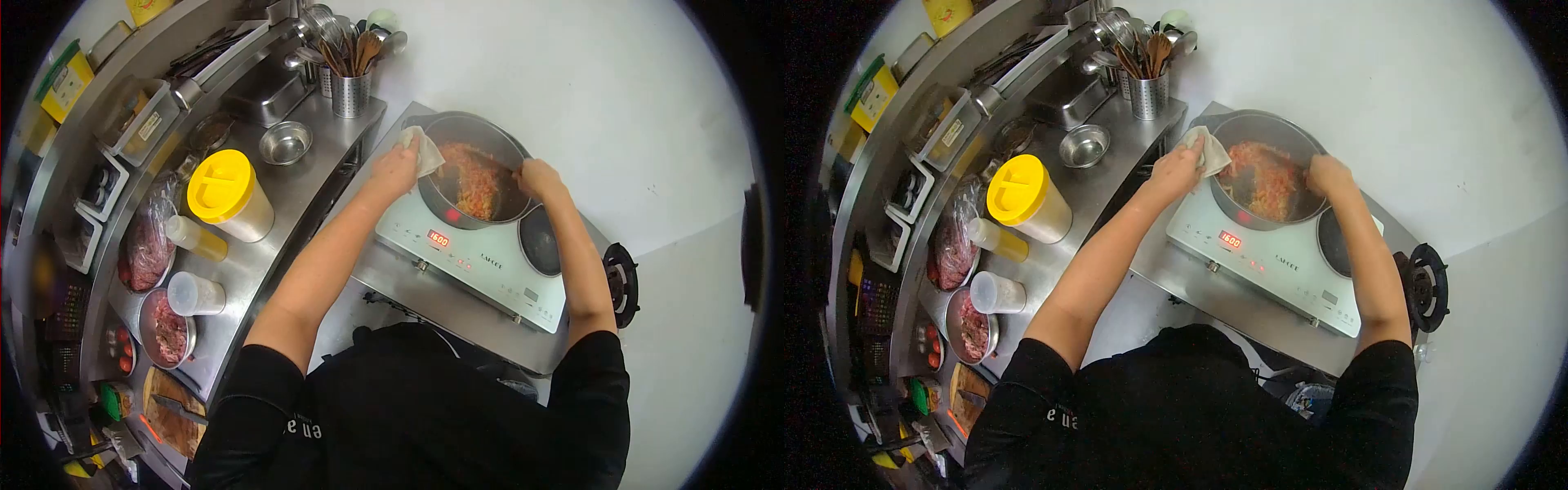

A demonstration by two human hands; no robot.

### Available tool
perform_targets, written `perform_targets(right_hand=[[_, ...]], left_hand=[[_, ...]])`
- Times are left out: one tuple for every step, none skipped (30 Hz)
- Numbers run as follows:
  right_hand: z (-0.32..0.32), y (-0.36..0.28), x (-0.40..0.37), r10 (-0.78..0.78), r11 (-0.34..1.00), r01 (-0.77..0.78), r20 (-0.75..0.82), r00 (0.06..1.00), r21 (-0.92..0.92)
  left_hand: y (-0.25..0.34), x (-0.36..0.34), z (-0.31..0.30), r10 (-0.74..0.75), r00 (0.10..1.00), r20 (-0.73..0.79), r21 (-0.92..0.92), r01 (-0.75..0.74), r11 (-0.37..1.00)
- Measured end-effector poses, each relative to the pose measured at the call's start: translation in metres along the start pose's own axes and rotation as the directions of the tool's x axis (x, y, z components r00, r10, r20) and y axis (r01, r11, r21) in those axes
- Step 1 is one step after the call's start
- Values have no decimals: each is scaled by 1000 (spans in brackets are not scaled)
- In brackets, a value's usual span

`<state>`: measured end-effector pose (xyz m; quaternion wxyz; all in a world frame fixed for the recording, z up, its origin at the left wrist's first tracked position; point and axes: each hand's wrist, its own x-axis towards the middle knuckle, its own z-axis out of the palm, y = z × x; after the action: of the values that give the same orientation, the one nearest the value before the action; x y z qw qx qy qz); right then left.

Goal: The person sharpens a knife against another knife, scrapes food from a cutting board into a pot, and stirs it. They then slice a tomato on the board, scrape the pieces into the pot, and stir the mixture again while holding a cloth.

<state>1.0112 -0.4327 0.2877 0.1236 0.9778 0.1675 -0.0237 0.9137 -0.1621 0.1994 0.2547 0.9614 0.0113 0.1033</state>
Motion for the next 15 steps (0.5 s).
perform_targets(right_hand=[[-5,-4,-20,-28,1000,28,31,999,-11],[-13,-10,-36,-56,998,57,66,996,-21],[-27,-15,-48,-57,998,58,70,996,-23],[-44,-22,-61,-130,987,136,72,989,-81],[-49,-28,-70,-197,969,207,81,977,-134],[-45,-39,-65,-232,959,233,26,972,-162],[-38,-44,-48,-269,946,258,-32,963,-195],[-20,-42,-24,-296,934,255,-143,944,-251],[-4,-39,-1,-331,918,249,-251,909,-309],[0,-29,14,-336,916,252,-253,907,-312],[5,-14,25,-221,952,180,-150,964,-248],[9,-2,30,-106,977,97,-35,994,-192],[7,5,23,-91,978,97,39,995,-184],[6,12,14,-76,980,95,113,991,-177],[-12,9,-3,-61,979,94,177,982,-183]], left_hand=[[-1,0,-2,-8,1000,9,1,8,1000],[-3,0,-3,-10,1000,10,-1,10,1000],[-4,1,-3,-5,1000,1,13,5,1000],[-3,1,-1,3,1000,-4,26,-3,1000],[-4,3,2,7,1000,8,22,-7,1000],[-6,4,4,6,1000,4,30,-6,1000],[-5,5,6,5,1000,-5,38,-5,999],[-3,4,7,10,1000,-4,36,-9,999],[-2,4,6,7,1000,0,37,-7,999],[-3,4,4,1,1000,4,38,-1,999],[-5,2,3,-7,1000,12,39,7,999],[-6,1,2,-13,1000,13,38,12,999],[-5,0,2,-17,1000,18,43,16,999],[-4,0,1,-20,1000,21,47,19,999],[-5,0,-1,-23,1000,20,44,23,999]])
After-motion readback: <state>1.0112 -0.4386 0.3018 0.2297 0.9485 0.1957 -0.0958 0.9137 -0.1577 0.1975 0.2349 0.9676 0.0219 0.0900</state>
